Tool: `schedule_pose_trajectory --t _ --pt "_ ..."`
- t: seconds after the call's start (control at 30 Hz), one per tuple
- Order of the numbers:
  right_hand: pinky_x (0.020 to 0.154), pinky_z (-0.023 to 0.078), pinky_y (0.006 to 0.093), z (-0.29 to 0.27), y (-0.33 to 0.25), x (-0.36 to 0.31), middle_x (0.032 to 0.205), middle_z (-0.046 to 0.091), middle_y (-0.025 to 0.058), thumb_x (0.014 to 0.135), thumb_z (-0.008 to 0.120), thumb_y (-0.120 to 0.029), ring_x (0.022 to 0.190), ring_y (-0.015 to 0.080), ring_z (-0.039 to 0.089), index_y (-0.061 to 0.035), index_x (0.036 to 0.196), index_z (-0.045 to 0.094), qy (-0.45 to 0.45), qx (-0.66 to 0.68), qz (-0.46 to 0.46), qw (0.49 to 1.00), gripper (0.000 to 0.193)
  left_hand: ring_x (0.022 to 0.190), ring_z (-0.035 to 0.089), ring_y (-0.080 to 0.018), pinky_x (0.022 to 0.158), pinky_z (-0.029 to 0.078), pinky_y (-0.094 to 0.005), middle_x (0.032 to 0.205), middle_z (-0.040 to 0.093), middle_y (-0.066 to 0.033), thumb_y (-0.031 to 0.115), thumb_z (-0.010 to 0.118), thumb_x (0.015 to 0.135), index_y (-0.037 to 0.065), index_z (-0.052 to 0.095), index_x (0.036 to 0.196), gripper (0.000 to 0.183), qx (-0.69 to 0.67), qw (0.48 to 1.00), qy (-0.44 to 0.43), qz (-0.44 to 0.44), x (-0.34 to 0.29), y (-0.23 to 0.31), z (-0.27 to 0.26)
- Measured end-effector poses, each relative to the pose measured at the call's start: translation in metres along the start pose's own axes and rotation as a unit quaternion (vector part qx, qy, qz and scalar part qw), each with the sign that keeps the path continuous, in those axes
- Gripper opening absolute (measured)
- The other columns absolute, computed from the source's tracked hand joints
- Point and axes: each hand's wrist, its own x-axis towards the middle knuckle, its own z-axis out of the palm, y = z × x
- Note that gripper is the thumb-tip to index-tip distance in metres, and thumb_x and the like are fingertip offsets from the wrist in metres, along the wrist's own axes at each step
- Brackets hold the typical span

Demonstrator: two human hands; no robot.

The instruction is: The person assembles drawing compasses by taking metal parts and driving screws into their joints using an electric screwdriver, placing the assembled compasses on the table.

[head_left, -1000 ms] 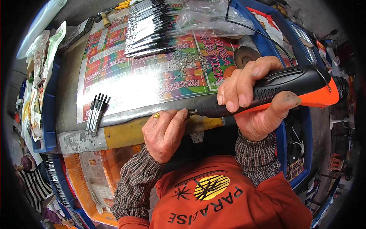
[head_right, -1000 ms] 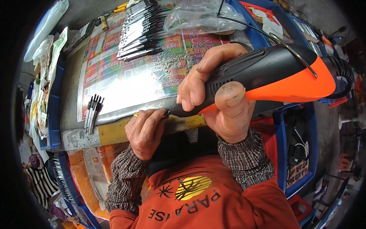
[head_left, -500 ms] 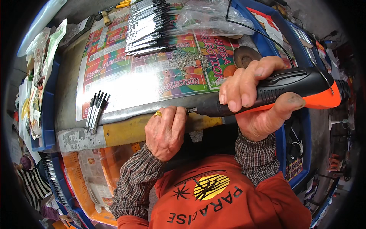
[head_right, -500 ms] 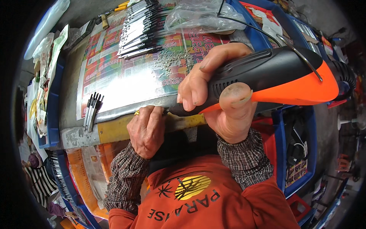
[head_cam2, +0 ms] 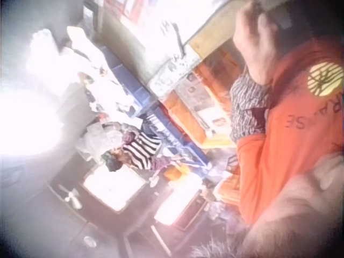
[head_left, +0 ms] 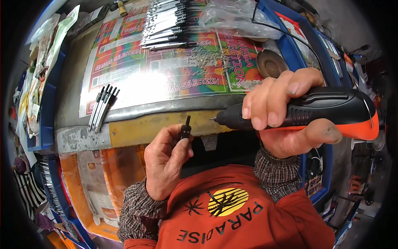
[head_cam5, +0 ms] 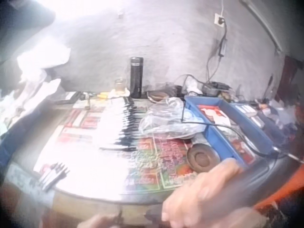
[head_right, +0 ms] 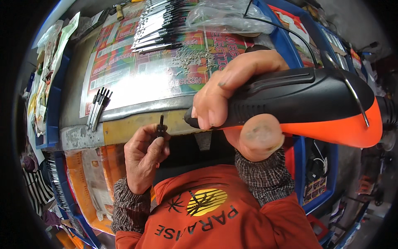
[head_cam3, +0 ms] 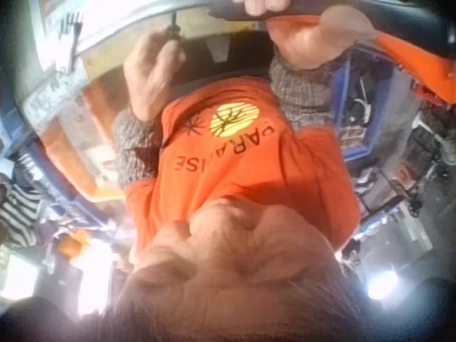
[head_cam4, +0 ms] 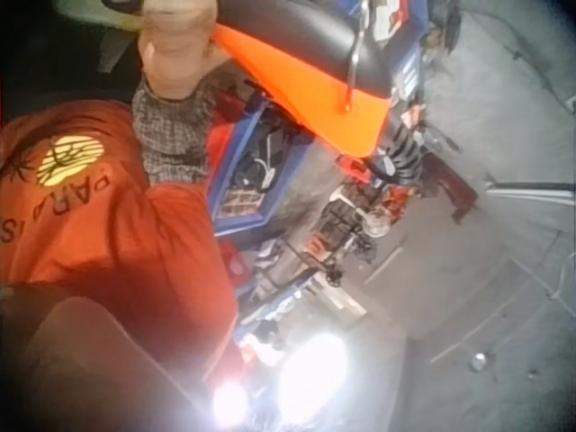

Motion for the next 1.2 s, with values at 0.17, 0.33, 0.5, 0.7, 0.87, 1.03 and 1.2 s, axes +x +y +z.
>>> schedule_pose_trajectory --t 0.17,0.33,0.5,0.7,0.87,1.03,1.2 --pt "0.057 0.047 0.0325 0.01 0.006 -0.002 0.069 0.052 0.0032 0.074 0.06 -0.06 0.054 0.0159 0.053 -0.0058 0.099 0.041 -0.023 0.008 0.017 1.0 0.062 0.065 0.05 -0.0047 0.054 0.041 -0.0162 0.086 0.055 -0.0029 0.005 0.051 0.089 -0.002 0.051 0.103 0.016 -0.041 0.999 0.022 -0.014 -0.013 -0.013 -0.007" --pt "0.057 0.047 0.0323 0.015 0.009 0.001 0.069 0.052 0.0038 0.076 0.062 -0.055 0.055 0.0161 0.054 -0.0054 0.099 0.041 -0.057 -0.015 0.038 0.998 0.059 0.055 0.046 -0.0037 0.043 0.034 -0.0159 0.072 0.054 -0.0037 0.01 0.051 0.089 -0.002 0.051 0.097 0.015 -0.057 0.994 0.091 -0.01 -0.016 -0.018 0.004" --pt "0.058 0.047 0.0333 0.024 0.007 -0.002 0.07 0.053 0.0045 0.077 0.065 -0.049 0.056 0.0169 0.054 -0.0048 0.1 0.042 -0.055 -0.029 0.071 0.996 0.055 0.056 0.047 -0.0067 0.043 0.036 -0.018 0.076 0.054 -0.0054 0.007 0.052 0.087 -0.003 0.051 0.095 0.012 -0.175 0.978 0.036 -0.104 -0.015 -0.025 0.001" --pt "0.057 0.047 0.0334 0.027 0.011 0.0 0.069 0.053 0.005 0.076 0.065 -0.049 0.056 0.0175 0.054 -0.0045 0.1 0.043 -0.076 -0.027 0.078 0.994 0.055 0.061 0.05 -0.0097 0.045 0.037 -0.0198 0.085 0.058 -0.0089 0.005 0.054 0.087 -0.002 0.052 0.095 0.011 -0.289 0.947 0.044 -0.133 -0.011 -0.033 0.005" --pt "0.057 0.048 0.0336 0.026 0.017 0.001 0.068 0.053 0.0049 0.076 0.065 -0.049 0.055 0.0175 0.054 -0.0045 0.1 0.043 -0.092 -0.011 0.066 0.993 0.055 0.061 0.05 -0.01 0.044 0.037 -0.02 0.085 0.058 -0.0093 0.004 0.054 0.087 -0.003 0.053 0.093 0.009 -0.291 0.945 0.06 -0.136 -0.008 -0.034 0.011" --pt "0.057 0.048 0.0338 0.027 0.02 0.0 0.067 0.053 0.0048 0.077 0.065 -0.05 0.055 0.0174 0.054 -0.0047 0.099 0.043 -0.101 0.011 0.079 0.992 0.055 0.054 0.049 -0.0094 0.042 0.036 -0.0197 0.074 0.057 -0.0089 0.005 0.054 0.087 -0.003 0.052 0.09 0.009 -0.262 0.953 0.078 -0.128 -0.008 -0.036 0.014" --pt "0.058 0.048 0.0339 0.026 0.024 -0.001 0.067 0.053 0.0044 0.074 0.067 -0.052 0.056 0.0178 0.055 -0.0049 0.099 0.043 -0.118 0.039 0.079 0.989 0.058 0.05 0.046 -0.0088 0.041 0.036 -0.0193 0.067 0.056 -0.0075 0.007 0.053 0.087 -0.002 0.052 0.089 0.009 -0.254 0.956 0.08 -0.125 -0.008 -0.034 0.015"
